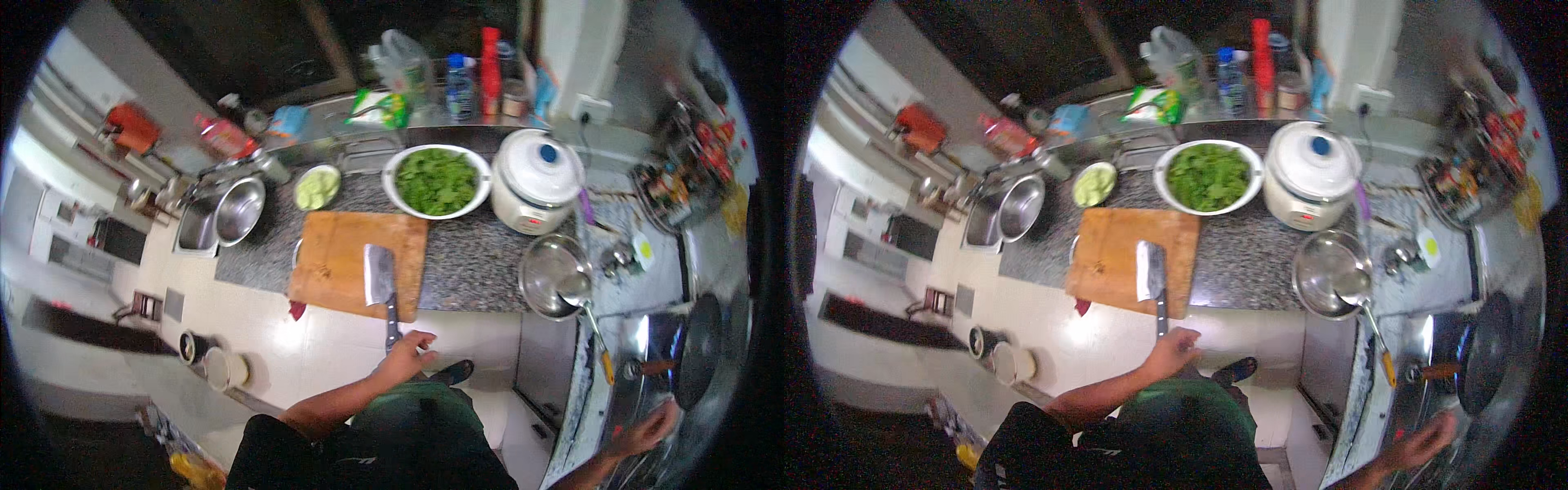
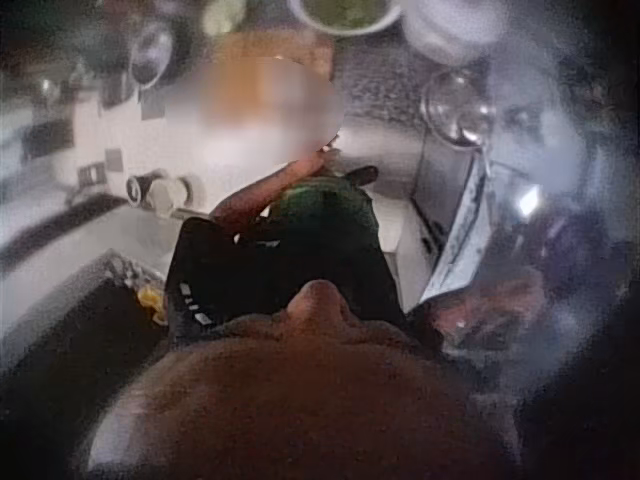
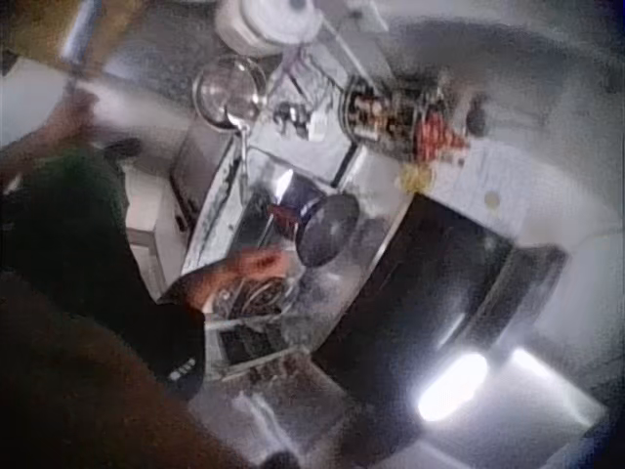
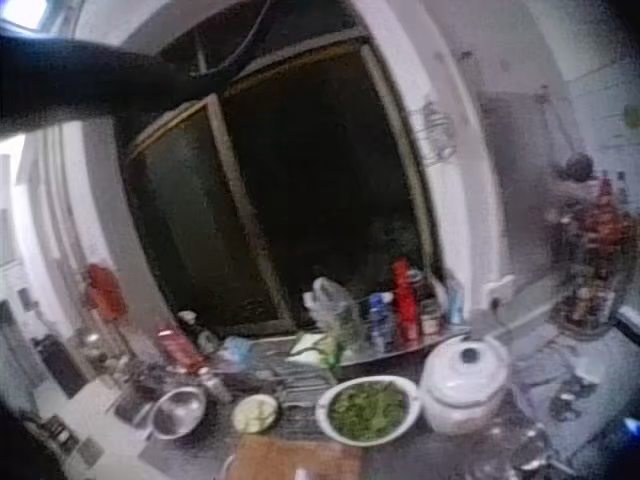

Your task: The person slices ginger with a cleaver on a wooden cutting board and then pours oil into a wok on a gas stove.

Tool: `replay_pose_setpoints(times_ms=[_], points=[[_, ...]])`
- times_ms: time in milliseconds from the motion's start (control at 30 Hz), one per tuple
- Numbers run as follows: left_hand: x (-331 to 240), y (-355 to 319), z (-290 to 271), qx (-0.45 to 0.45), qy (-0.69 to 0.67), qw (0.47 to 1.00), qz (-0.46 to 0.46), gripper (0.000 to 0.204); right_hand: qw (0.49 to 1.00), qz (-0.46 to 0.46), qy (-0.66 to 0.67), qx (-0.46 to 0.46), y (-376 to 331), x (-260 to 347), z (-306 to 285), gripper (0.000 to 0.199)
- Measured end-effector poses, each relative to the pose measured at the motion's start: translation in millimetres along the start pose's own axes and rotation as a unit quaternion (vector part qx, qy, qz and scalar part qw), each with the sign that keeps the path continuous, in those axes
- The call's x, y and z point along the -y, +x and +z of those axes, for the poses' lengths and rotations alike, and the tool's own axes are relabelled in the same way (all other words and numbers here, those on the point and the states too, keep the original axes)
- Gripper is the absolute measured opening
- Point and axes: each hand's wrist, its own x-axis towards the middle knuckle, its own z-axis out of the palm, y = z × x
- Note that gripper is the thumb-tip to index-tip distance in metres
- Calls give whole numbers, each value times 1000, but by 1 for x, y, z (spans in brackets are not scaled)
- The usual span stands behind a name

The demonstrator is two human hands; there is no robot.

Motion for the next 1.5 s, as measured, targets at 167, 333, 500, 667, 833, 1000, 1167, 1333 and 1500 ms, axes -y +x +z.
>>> replay_pose_setpoints(times_ms=[167,333,500,667,833,1000,1167,1333,1500], points=[[87,-6,-98,-163,138,976,-49,32,865,109,302,385,-121,197,120,15],[184,77,-221,-227,310,923,-19,35,760,32,259,595,-205,279,194,38],[216,157,-280,-189,263,943,-72,31,756,35,168,632,-258,329,235,52],[218,191,-286,-162,254,947,-107,22,777,66,83,620,-283,352,253,50],[240,167,-294,-35,201,979,-32,19,793,71,69,601,-283,371,262,47],[214,103,-288,27,234,968,85,26,759,112,135,627,-290,363,269,43],[220,103,-270,-1,291,936,196,35,672,330,311,585,-295,392,250,34],[243,118,-260,84,302,933,177,27,663,348,323,579,-316,397,243,33],[252,117,-265,31,281,943,174,26,668,350,352,554,-325,400,262,30]])
